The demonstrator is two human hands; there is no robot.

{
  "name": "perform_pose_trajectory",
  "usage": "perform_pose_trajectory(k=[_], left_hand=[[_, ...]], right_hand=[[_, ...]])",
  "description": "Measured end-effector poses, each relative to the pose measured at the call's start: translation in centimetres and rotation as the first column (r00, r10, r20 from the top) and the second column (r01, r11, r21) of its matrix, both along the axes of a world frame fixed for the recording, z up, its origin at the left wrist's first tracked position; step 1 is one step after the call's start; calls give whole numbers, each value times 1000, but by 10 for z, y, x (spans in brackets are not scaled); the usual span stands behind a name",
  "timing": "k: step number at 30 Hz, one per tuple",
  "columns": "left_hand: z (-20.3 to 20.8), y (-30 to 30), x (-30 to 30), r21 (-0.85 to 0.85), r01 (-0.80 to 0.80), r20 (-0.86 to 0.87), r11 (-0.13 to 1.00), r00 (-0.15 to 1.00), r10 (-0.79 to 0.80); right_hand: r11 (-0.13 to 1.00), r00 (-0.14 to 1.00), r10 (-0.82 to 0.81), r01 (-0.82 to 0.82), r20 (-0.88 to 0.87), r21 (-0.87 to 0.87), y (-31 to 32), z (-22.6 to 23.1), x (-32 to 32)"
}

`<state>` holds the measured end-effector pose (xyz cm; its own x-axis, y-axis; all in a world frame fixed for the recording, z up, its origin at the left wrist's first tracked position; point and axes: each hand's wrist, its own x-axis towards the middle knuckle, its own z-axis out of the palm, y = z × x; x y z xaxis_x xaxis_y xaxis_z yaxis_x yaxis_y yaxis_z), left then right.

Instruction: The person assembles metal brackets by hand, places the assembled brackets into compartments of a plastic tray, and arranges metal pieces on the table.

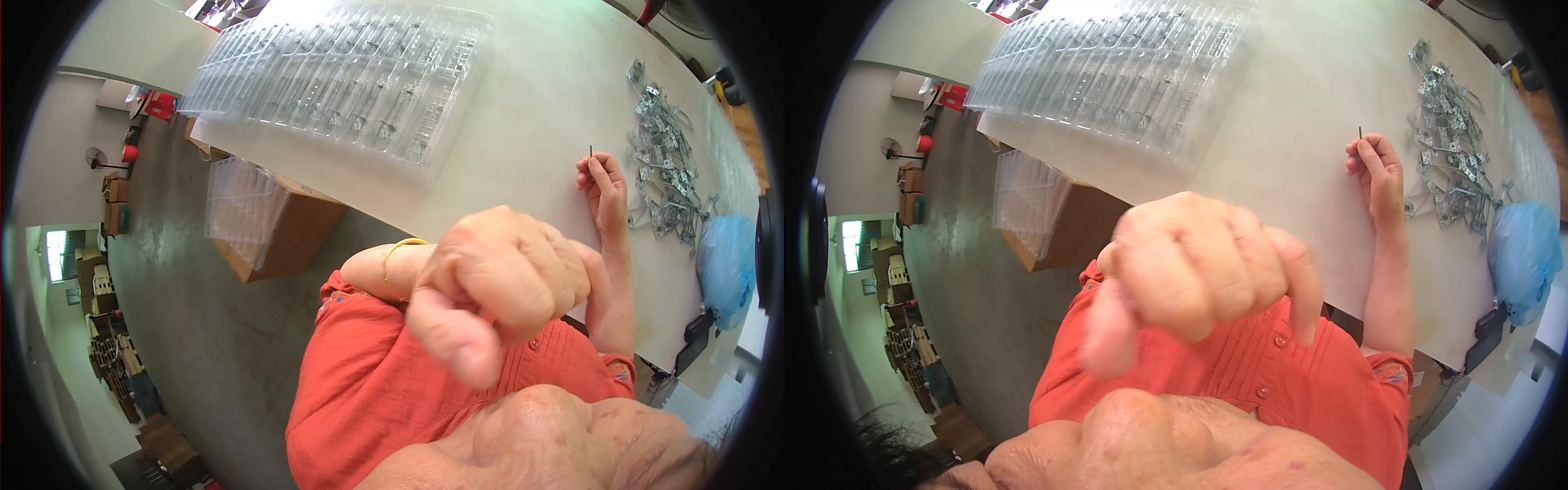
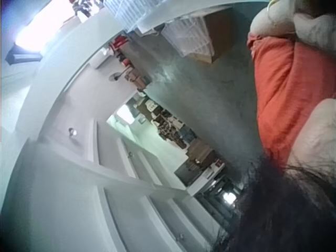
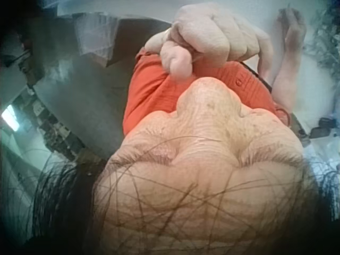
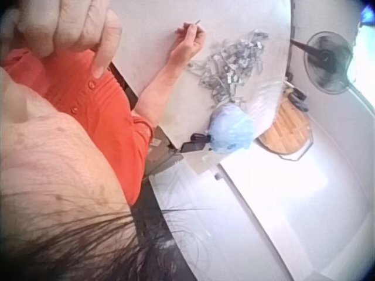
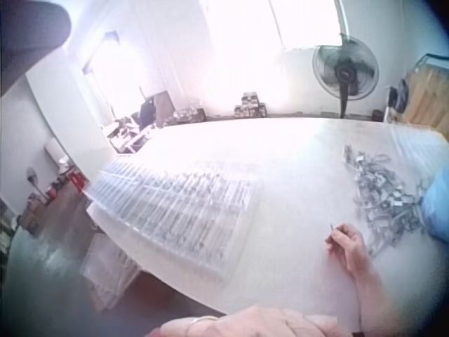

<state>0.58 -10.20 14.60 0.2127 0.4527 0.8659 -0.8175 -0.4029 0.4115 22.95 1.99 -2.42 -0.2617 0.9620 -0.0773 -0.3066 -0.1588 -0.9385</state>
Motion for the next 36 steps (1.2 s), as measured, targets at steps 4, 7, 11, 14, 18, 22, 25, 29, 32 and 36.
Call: perform_pose_trajectory(k=[4,7,11,14,18,22,25,29,32,36], left_hand=[[15,-19,5,30,95,227,995,969,-99],[23,-28,3,70,167,262,984,948,-179],[30,-45,4,1,165,317,986,935,-156],[29,-47,-2,1,170,307,986,938,-162],[29,-50,-8,-75,193,232,978,958,-171],[27,-44,-4,-103,99,206,990,975,-76],[17,-30,-6,-100,103,123,990,988,-90],[13,-16,-4,-234,-39,-150,971,989,4],[0,-1,8,-268,-146,-315,952,947,56],[-23,33,31,-295,-434,-633,851,756,166]], right_hand=[[999,1000,18,-19,18,32,1,1,-1],[999,1000,19,-19,7,33,2,-1,-1],[999,1000,6,-7,22,32,1,0,-1],[1000,999,6,-7,40,17,1,0,-3],[999,992,-27,23,124,37,2,4,-1],[989,952,-20,-25,305,142,-4,6,-1],[982,901,11,-92,433,166,-28,1,-9],[790,817,114,-419,565,447,-65,9,-11],[697,834,135,-464,535,547,-86,12,-18],[438,809,108,-561,578,703,-105,10,-18]])
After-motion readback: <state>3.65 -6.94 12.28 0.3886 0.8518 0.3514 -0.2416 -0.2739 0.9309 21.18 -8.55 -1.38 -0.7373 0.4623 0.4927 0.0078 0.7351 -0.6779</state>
